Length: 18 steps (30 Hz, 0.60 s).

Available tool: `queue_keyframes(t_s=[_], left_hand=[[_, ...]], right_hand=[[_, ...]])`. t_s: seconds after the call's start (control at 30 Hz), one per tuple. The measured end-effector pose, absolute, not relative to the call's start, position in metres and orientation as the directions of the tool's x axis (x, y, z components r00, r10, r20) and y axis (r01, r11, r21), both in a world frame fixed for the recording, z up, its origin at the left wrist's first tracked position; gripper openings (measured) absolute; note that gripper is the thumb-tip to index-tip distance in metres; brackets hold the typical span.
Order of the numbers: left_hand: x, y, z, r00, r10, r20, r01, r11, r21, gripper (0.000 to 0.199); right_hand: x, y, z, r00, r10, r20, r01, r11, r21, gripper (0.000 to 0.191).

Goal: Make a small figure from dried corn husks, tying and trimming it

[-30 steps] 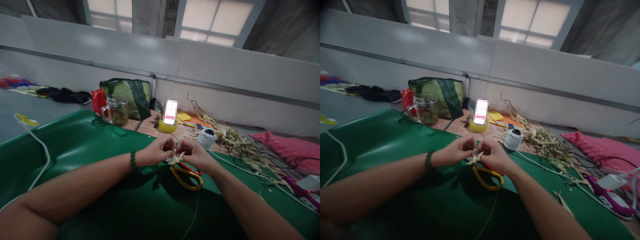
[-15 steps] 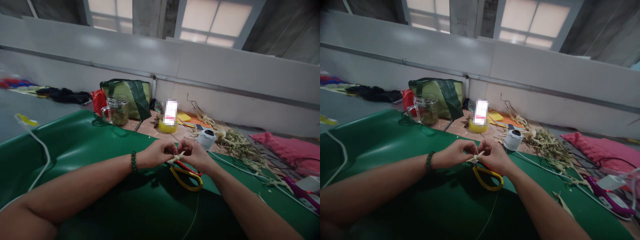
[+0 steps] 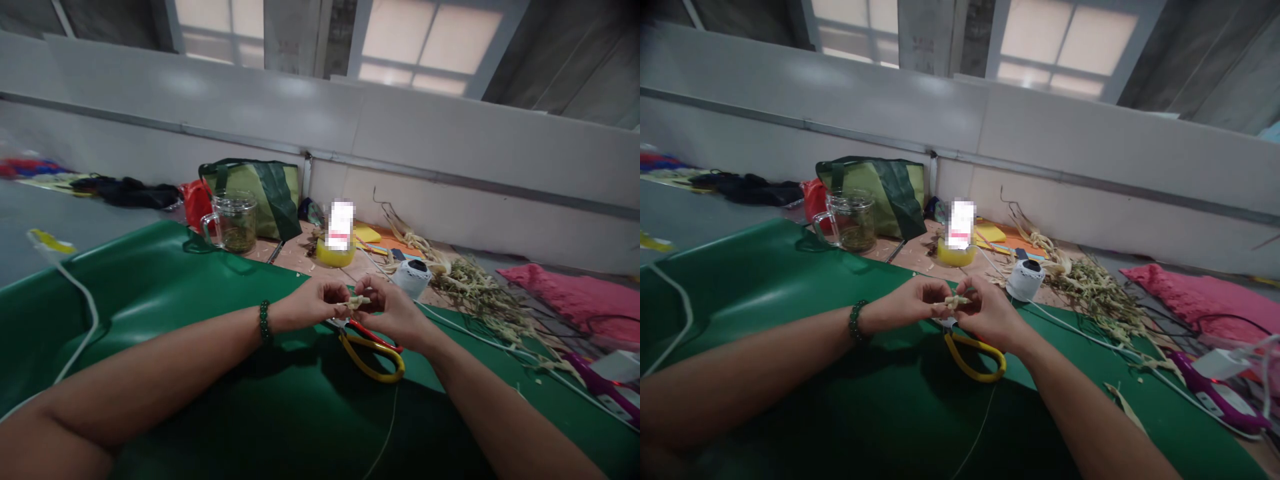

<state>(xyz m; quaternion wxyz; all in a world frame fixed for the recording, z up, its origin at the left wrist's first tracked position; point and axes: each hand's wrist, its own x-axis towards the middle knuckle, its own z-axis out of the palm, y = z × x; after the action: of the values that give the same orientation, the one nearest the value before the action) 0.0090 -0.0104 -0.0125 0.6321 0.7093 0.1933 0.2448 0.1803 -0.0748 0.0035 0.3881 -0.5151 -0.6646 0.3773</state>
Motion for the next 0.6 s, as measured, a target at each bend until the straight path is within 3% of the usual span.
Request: queue_keyframes(t_s=[0.33,0.6], left_hand=[[0.0085,-0.0099,-0.0096,0.806,0.569,0.164,-0.107,-0.132,0.985,0.03],[0.006,-0.0052,-0.0077,0.84,0.541,0.047,-0.081,0.04,0.996,0.026]], right_hand=[[0.1799,-0.0766,0.0053,-0.179,0.983,0.042,0.31,0.097,-0.946,0.043],[0.1869,-0.0744,0.0071,-0.247,0.969,-0.024,0.198,0.026,-0.98,0.05]])
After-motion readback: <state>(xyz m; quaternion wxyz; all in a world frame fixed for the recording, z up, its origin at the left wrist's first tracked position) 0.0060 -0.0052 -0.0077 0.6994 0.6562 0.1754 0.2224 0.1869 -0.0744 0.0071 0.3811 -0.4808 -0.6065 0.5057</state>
